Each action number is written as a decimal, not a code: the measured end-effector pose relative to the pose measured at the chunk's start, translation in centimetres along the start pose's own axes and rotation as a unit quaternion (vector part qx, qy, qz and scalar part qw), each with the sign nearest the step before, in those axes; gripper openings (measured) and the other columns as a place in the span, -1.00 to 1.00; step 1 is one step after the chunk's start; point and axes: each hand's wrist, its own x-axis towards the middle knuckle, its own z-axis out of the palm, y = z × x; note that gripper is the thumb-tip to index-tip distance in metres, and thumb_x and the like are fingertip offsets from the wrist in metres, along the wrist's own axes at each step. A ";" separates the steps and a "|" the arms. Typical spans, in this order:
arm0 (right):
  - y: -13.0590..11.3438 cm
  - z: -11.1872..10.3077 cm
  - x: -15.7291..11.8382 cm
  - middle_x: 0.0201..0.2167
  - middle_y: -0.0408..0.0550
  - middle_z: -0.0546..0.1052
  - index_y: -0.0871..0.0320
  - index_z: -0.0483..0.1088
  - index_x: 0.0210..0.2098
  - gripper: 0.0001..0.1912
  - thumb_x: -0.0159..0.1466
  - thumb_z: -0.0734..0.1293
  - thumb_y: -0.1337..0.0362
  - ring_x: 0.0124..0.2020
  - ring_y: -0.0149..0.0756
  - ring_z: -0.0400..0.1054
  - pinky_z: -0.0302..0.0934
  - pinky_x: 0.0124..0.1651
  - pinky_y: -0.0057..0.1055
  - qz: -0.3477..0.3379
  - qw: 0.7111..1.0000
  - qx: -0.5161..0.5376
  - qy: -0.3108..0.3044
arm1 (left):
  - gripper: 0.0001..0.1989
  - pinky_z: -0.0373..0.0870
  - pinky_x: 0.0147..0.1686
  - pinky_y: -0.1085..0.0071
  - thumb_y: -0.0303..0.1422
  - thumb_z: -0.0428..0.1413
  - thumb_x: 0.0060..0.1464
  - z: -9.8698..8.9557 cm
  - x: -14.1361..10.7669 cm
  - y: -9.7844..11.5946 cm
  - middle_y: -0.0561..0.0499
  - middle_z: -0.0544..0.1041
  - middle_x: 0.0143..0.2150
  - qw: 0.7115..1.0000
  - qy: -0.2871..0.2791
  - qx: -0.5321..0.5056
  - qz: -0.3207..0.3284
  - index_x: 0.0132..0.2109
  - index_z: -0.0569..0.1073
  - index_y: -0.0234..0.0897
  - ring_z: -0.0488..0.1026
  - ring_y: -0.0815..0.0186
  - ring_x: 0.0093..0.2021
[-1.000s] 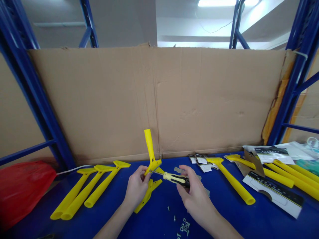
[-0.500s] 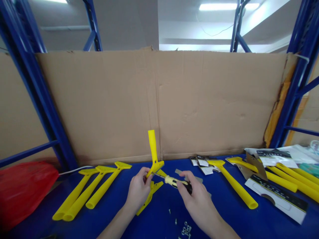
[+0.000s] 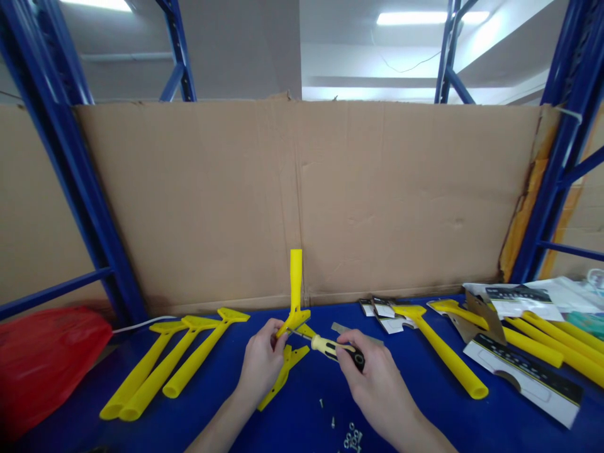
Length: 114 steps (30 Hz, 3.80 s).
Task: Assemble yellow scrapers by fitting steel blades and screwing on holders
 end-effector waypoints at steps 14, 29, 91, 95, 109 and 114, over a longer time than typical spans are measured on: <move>1.3 0.9 -0.3 -0.40 -0.15 0.47 0.04 0.35 -0.27 -0.82 0.10 0.26 0.26 -0.46 -0.30 0.39 0.26 -0.44 -0.43 -0.077 0.996 -0.025 0.020 | -0.92 0.13 -0.45 0.48 -0.42 -0.07 0.13 0.0 0.2 -0.1 0.06 0.47 -0.45 1.000 -0.011 -0.021 -0.015 -0.30 0.31 -0.21 0.41 0.30 -0.45; 0.8 0.5 -0.3 -0.50 -0.08 0.54 0.11 0.44 -0.29 -0.64 0.23 0.12 0.05 -0.55 -0.26 0.41 0.27 -0.48 -0.41 0.024 1.000 0.018 -0.007 | -0.90 0.13 -0.46 0.48 -0.42 -0.08 0.12 -0.2 0.0 0.3 0.04 0.47 -0.43 1.000 0.001 -0.007 0.015 -0.33 0.30 -0.22 0.42 0.29 -0.43; 1.0 1.1 0.3 -0.50 -0.21 0.41 0.12 0.27 -0.32 -0.84 0.17 0.30 0.20 -0.66 -0.50 0.27 0.16 -0.64 -0.54 0.183 0.901 0.386 -0.078 | -0.88 0.35 -0.40 0.45 -0.41 0.01 0.13 -1.1 -3.2 6.0 -0.01 0.49 -0.37 0.948 0.002 0.061 0.313 -0.30 0.43 -0.21 0.44 0.32 -0.34; 0.8 1.1 0.3 -0.53 -0.21 0.39 0.11 0.24 -0.34 -0.84 0.15 0.31 0.21 -0.69 -0.50 0.24 0.14 -0.64 -0.51 0.192 0.909 0.367 -0.051 | -0.87 0.33 -0.36 0.41 -0.45 0.04 0.04 -0.2 -4.2 6.6 0.04 0.51 -0.37 0.953 -0.181 0.004 0.245 -0.35 0.48 -0.17 0.42 0.30 -0.33; 0.6 1.4 0.3 -0.53 -0.27 0.39 0.10 0.25 -0.34 -0.74 0.08 0.34 0.11 -0.73 -0.53 0.21 0.08 -0.70 -0.54 0.175 0.922 0.344 -0.044 | -0.92 0.29 -0.01 0.16 -0.38 0.22 -0.05 0.5 -4.7 6.2 0.06 0.46 -0.18 0.930 -0.326 -0.047 0.163 -0.36 0.55 -0.04 0.35 0.19 -0.10; 0.7 1.5 0.3 -0.54 -0.25 0.40 0.13 0.25 -0.40 -0.74 0.09 0.35 0.10 -0.72 -0.56 0.21 0.07 -0.70 -0.57 0.160 0.923 0.345 -0.061 | -0.92 0.09 0.15 0.00 -0.42 0.24 -0.09 0.3 -4.7 6.6 0.05 0.44 -0.14 0.922 -0.368 -0.043 0.115 -0.40 0.52 -0.12 0.33 0.15 -0.01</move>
